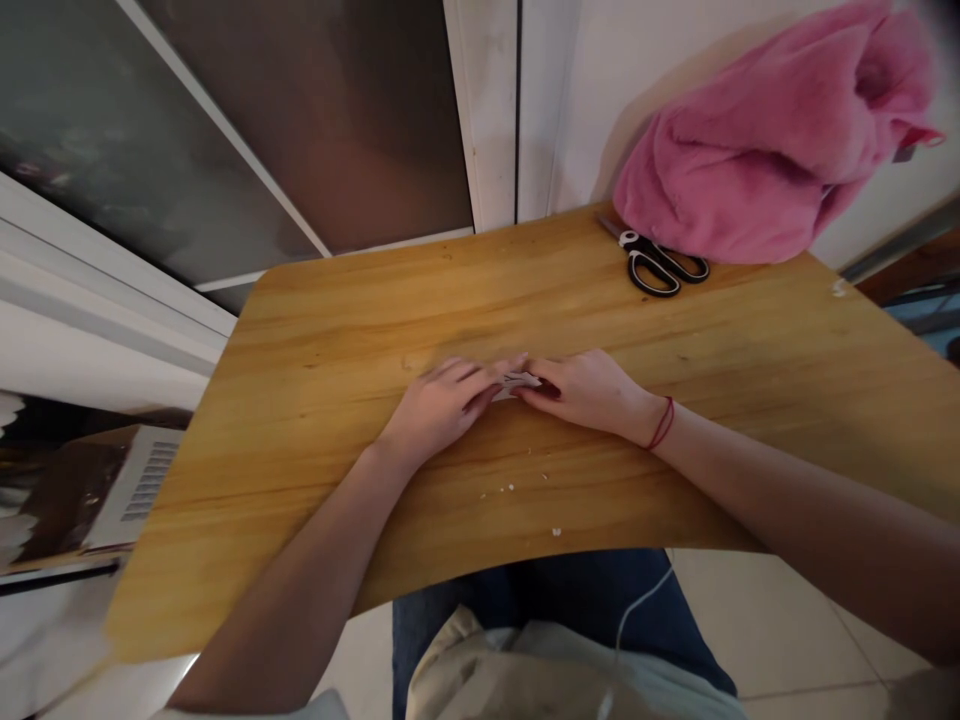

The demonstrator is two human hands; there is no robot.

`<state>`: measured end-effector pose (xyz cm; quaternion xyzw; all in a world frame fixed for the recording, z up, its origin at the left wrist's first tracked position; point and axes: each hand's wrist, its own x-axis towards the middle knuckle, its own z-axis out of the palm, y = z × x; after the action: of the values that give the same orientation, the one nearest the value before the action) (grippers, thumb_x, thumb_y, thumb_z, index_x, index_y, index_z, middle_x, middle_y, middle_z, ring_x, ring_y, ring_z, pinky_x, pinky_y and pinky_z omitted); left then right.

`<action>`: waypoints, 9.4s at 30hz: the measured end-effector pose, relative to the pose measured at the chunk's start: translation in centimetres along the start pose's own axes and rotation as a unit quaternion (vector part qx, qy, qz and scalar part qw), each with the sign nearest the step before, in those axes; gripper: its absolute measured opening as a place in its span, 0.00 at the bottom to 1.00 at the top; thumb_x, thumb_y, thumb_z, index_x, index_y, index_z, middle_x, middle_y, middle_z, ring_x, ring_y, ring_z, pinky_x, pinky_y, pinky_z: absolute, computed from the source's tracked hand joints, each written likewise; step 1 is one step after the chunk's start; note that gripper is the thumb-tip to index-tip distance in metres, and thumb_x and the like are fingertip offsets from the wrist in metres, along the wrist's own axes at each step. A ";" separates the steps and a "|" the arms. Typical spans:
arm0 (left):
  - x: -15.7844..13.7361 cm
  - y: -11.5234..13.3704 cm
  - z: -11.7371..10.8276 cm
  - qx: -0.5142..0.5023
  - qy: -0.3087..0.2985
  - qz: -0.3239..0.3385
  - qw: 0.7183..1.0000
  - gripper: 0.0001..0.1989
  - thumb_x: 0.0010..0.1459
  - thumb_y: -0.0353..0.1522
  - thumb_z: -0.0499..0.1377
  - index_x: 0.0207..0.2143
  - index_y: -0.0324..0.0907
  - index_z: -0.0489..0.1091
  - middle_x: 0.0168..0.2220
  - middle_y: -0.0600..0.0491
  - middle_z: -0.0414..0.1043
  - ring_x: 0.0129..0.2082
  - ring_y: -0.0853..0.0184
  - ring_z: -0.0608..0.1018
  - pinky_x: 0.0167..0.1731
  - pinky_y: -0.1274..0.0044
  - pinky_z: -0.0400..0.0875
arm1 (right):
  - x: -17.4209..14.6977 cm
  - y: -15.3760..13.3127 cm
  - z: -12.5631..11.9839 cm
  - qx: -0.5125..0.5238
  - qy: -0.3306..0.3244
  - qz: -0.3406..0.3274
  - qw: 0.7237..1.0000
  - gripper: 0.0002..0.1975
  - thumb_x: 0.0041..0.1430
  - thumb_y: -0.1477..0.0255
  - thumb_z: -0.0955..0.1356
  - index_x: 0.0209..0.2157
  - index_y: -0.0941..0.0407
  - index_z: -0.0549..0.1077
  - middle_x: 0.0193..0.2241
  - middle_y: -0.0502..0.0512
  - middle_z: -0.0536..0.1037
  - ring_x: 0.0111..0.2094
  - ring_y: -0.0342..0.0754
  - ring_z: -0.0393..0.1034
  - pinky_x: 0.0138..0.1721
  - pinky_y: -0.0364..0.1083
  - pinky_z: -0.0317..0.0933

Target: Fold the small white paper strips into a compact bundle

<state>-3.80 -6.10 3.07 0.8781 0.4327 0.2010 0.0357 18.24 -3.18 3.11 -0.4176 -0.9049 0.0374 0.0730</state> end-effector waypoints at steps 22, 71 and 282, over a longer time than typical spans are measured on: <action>0.0 -0.9 -1.1 0.074 0.038 -0.012 0.996 0.12 0.64 0.38 0.54 0.36 0.41 0.72 0.33 0.51 0.78 0.32 0.67 0.78 0.31 0.76 0.71 | 0.0 0.0 0.1 0.004 -0.012 -0.022 1.000 0.19 0.67 0.59 0.59 0.36 0.57 0.74 0.26 0.56 0.79 0.24 0.46 0.66 0.25 0.45 0.40; 0.5 0.8 -0.2 -0.043 -0.079 -0.052 0.995 0.11 0.66 0.36 0.50 0.47 0.42 0.65 0.45 0.49 0.70 0.44 0.65 0.74 0.45 0.71 0.71 | 0.1 -0.2 0.0 0.034 -0.026 -0.018 0.999 0.18 0.67 0.61 0.59 0.40 0.58 0.73 0.30 0.57 0.80 0.27 0.48 0.70 0.26 0.45 0.43; 0.5 3.0 2.5 -0.067 -0.022 -0.135 0.988 0.22 0.63 0.30 0.51 0.59 0.33 0.57 0.61 0.40 0.62 0.65 0.56 0.60 0.65 0.61 0.52 | 0.7 -0.3 0.9 0.111 0.010 -0.035 0.993 0.15 0.64 0.72 0.63 0.50 0.61 0.70 0.40 0.61 0.80 0.39 0.53 0.75 0.42 0.49 0.62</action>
<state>-0.34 -7.28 1.69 0.8114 0.5323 0.2031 0.1305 17.43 -2.84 2.38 -0.3754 -0.9084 0.1313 0.1291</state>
